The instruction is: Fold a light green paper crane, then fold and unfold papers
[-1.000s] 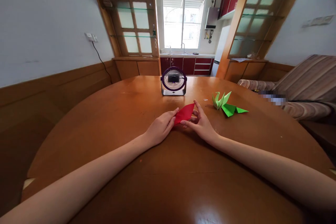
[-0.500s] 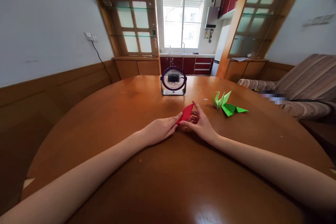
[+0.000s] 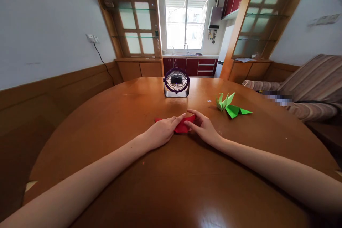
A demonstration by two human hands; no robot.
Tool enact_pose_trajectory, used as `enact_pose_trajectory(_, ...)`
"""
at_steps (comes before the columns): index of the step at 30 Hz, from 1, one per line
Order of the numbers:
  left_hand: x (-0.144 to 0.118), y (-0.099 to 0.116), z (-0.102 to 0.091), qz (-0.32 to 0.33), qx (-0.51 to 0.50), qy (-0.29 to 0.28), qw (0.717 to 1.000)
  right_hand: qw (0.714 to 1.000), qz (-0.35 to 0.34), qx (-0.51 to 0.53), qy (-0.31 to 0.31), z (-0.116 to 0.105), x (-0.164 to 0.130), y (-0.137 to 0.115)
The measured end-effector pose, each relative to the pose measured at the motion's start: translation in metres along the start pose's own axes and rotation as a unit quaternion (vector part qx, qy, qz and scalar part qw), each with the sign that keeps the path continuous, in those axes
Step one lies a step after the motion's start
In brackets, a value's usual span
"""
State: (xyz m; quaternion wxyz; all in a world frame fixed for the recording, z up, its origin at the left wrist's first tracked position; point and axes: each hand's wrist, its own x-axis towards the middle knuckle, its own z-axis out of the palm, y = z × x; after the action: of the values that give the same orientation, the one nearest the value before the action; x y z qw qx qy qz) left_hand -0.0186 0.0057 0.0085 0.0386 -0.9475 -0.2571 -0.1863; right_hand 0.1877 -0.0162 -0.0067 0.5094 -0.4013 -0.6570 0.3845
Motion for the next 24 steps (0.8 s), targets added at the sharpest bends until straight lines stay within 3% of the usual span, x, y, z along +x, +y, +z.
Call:
enact_pose_trajectory(5,0.002,0.001,0.001,0.001,0.122,-0.004,0.993,0.996,0.055,0.067,-0.006,0.000,0.004,-0.004)
enact_pose_trajectory(10,0.000,-0.006,0.003,-0.014,0.156,0.055,0.986,0.992,0.080,0.098,-0.019,-0.002,0.004,-0.007)
enact_pose_trajectory(14,0.000,-0.010,0.005,-0.007,0.183,0.059,0.981,0.988,0.085,0.124,-0.031,-0.003,0.004,-0.006)
enact_pose_trajectory(24,0.000,-0.002,-0.003,-0.110,0.074,0.100,0.986,0.987,0.076,0.110,-0.084,-0.001,0.000,-0.010)
